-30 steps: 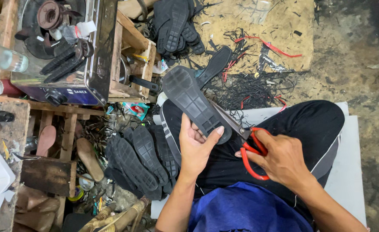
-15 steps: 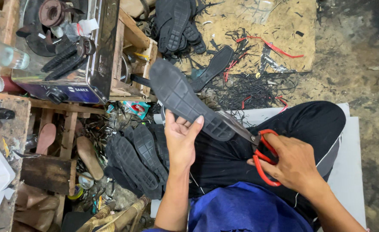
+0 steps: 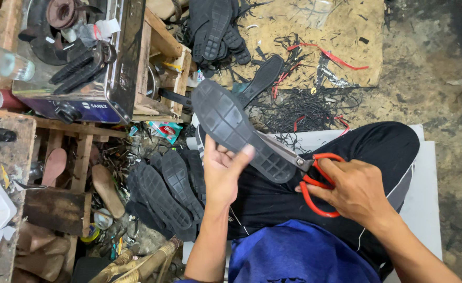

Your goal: The person sits on the floor and uses red-handled shears to trim excess rubber from the edges of black shoe soles, rotating each sole to cut around its perimeter, then sets the trimmed sole aside and picks up the next one.

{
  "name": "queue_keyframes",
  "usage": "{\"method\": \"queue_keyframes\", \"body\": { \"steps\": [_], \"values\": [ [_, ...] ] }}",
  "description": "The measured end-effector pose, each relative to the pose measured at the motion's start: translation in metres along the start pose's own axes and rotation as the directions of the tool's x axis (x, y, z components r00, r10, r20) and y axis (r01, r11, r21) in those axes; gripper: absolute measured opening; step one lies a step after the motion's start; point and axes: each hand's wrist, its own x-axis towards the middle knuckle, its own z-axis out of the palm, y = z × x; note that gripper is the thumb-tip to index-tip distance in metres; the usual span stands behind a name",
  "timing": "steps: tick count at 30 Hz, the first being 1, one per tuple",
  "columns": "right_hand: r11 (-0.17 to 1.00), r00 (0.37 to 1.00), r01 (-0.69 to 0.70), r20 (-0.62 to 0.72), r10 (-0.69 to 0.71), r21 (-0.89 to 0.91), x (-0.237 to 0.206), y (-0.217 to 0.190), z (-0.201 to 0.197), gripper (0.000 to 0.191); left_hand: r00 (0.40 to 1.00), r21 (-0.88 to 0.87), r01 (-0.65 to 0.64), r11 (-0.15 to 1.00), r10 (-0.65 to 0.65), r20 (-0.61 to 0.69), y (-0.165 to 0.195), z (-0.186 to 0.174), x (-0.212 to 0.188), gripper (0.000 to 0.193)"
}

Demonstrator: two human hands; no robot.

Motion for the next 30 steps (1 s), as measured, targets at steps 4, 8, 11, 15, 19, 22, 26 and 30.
{"method": "queue_keyframes", "body": {
  "steps": [4, 8, 11, 15, 19, 22, 26, 30],
  "values": [
    [1.0, 0.999, -0.013, 0.036, 0.012, 0.023, -0.003, -0.001, -0.001, 0.055, 0.996, -0.001, -0.038, 0.999, 0.038, -0.08, -0.001, -0.007, 0.007, 0.056],
    [1.0, 0.999, -0.001, -0.033, 0.001, 0.007, -0.003, -0.005, -0.006, 0.055, 0.993, 0.055, -0.083, 0.995, 0.087, -0.085, -0.003, -0.004, 0.004, 0.065],
    [0.997, 0.998, -0.068, -0.006, 0.068, -0.037, -0.002, -0.007, -0.012, 0.055, 0.992, 0.067, -0.086, 0.994, 0.091, -0.088, -0.005, -0.001, 0.002, 0.065],
    [0.999, 0.999, -0.038, 0.01, 0.038, -0.012, 0.003, -0.007, -0.016, 0.053, 0.993, 0.021, -0.082, 0.996, 0.084, -0.078, -0.009, -0.002, 0.001, 0.061],
    [1.0, 1.0, 0.0, 0.025, 0.0, 0.026, 0.005, -0.004, -0.013, 0.052, 0.999, 0.034, -0.037, 0.999, 0.039, -0.037, -0.016, 0.0, -0.005, 0.06],
    [1.0, 1.0, -0.007, 0.014, 0.006, 0.009, 0.005, -0.002, -0.006, 0.052, 0.995, 0.081, -0.055, 0.995, 0.061, -0.074, -0.022, 0.006, -0.01, 0.062],
    [0.997, 0.999, -0.022, 0.044, 0.019, 0.069, 0.001, -0.002, 0.004, 0.053, 0.995, 0.087, -0.025, 0.996, 0.033, -0.092, -0.021, 0.006, -0.012, 0.061],
    [0.988, 0.996, -0.023, 0.084, 0.011, 0.153, -0.003, -0.003, 0.006, 0.053, 0.998, 0.046, -0.006, 0.999, 0.008, -0.055, -0.019, -0.004, -0.003, 0.049]
  ]
}}
